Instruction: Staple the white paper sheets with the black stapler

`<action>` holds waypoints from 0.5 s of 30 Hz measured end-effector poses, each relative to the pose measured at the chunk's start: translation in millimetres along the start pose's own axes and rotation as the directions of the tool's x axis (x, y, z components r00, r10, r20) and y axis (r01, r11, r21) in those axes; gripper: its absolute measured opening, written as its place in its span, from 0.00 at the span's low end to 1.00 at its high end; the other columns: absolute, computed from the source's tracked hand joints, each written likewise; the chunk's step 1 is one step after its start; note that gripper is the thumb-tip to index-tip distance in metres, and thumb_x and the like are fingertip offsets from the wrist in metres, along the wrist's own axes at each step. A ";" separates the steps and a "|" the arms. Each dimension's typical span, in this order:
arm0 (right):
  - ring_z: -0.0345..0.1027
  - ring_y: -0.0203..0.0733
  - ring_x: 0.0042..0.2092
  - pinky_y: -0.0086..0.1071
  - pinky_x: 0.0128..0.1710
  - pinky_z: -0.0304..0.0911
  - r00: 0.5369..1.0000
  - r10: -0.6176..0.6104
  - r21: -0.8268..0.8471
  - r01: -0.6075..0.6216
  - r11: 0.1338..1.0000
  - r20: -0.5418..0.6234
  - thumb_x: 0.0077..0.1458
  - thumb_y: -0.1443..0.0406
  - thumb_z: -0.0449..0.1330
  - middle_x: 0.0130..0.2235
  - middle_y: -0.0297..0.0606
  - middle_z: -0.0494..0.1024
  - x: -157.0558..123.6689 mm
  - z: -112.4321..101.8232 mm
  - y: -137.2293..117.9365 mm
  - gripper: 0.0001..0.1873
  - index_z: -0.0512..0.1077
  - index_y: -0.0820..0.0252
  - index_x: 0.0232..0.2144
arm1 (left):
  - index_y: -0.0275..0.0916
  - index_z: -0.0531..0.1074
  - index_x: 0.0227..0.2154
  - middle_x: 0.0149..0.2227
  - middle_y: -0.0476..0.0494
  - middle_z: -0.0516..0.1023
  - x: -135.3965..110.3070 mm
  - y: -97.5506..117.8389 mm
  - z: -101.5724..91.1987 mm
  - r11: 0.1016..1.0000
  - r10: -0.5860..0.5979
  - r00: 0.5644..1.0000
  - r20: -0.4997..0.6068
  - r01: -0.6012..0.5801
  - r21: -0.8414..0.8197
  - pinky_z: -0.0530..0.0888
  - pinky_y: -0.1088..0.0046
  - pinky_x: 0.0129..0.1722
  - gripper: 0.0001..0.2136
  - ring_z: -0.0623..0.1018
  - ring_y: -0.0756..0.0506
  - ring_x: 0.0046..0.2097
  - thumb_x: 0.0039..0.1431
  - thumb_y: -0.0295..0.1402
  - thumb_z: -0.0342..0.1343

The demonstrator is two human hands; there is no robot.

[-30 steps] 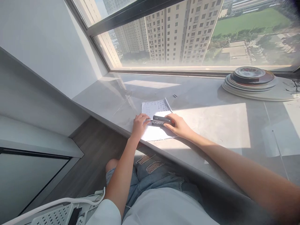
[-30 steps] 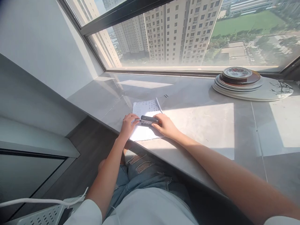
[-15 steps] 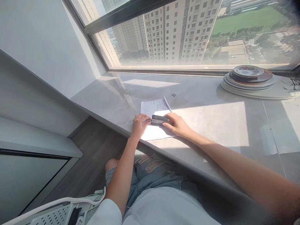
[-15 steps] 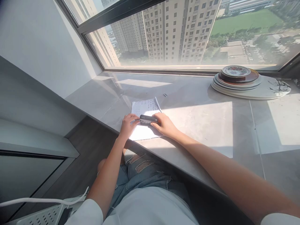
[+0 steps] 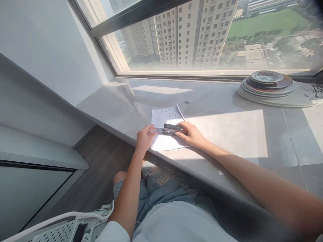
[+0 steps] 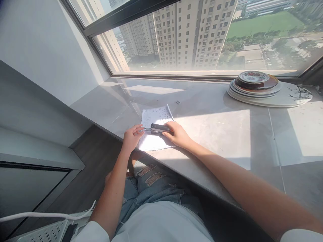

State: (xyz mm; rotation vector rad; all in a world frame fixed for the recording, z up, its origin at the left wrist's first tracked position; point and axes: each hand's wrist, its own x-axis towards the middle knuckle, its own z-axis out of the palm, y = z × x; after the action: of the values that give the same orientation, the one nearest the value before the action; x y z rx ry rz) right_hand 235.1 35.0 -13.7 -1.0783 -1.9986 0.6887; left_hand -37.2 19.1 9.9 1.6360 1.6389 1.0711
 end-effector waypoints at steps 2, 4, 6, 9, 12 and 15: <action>0.70 0.49 0.41 0.42 0.41 0.65 1.000 -0.002 -0.003 0.002 1.000 -0.005 0.62 0.58 0.61 0.43 0.43 0.79 -0.2 0.8 1.2 0.12 0.73 0.55 0.46 | 0.41 0.80 0.51 0.48 0.37 0.84 -2.0 2.7 -0.8 0.998 -0.053 0.998 0.024 0.054 -0.029 0.74 0.67 0.43 0.16 0.77 0.46 0.36 0.60 0.30 0.66; 0.70 0.49 0.41 0.41 0.41 0.65 1.000 0.001 -0.007 -0.001 1.000 -0.009 0.62 0.59 0.61 0.43 0.43 0.79 -0.4 1.4 2.0 0.12 0.73 0.56 0.46 | 0.41 0.79 0.52 0.50 0.36 0.84 -2.8 4.1 -1.2 0.996 -0.078 0.996 0.040 0.080 -0.033 0.75 0.67 0.43 0.17 0.77 0.47 0.35 0.60 0.30 0.66; 0.69 0.48 0.40 0.41 0.40 0.65 1.000 -0.002 -0.009 0.002 1.000 -0.006 0.62 0.59 0.61 0.43 0.42 0.79 -0.5 1.6 2.3 0.11 0.73 0.56 0.45 | 0.41 0.78 0.54 0.52 0.36 0.83 -3.1 4.3 -1.5 0.995 -0.096 0.993 0.064 0.097 -0.025 0.76 0.68 0.39 0.18 0.76 0.49 0.32 0.60 0.32 0.66; 0.69 0.48 0.40 0.41 0.40 0.64 1.000 -0.012 -0.007 0.012 1.000 -0.008 0.62 0.59 0.61 0.43 0.42 0.78 -0.3 1.4 2.3 0.11 0.73 0.56 0.45 | 0.42 0.76 0.55 0.55 0.36 0.82 -3.5 2.9 -0.6 0.990 -0.132 0.988 0.082 0.135 -0.030 0.76 0.70 0.33 0.19 0.77 0.49 0.30 0.61 0.37 0.65; 0.69 0.48 0.41 0.40 0.41 0.64 1.000 -0.014 -0.011 0.014 1.000 -0.009 0.62 0.59 0.62 0.43 0.41 0.78 0.0 1.0 2.7 0.11 0.72 0.56 0.45 | 0.42 0.76 0.54 0.56 0.36 0.81 -3.5 0.7 1.5 0.983 -0.166 0.982 0.087 0.171 -0.061 0.77 0.70 0.31 0.19 0.81 0.46 0.32 0.62 0.40 0.64; 0.70 0.48 0.41 0.40 0.41 0.64 1.000 -0.014 -0.012 0.014 1.000 -0.007 0.62 0.59 0.62 0.43 0.42 0.78 0.1 0.8 3.2 0.11 0.72 0.56 0.45 | 0.43 0.76 0.53 0.55 0.36 0.81 -3.5 0.0 2.6 0.985 -0.160 0.984 0.076 0.165 -0.056 0.79 0.66 0.38 0.18 0.84 0.42 0.39 0.62 0.42 0.64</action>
State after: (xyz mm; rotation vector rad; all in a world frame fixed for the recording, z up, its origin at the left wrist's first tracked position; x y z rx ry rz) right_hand 236.0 36.7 -16.5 -1.0709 -2.0051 0.6654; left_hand -34.7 16.1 8.2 1.4562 1.6448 0.9613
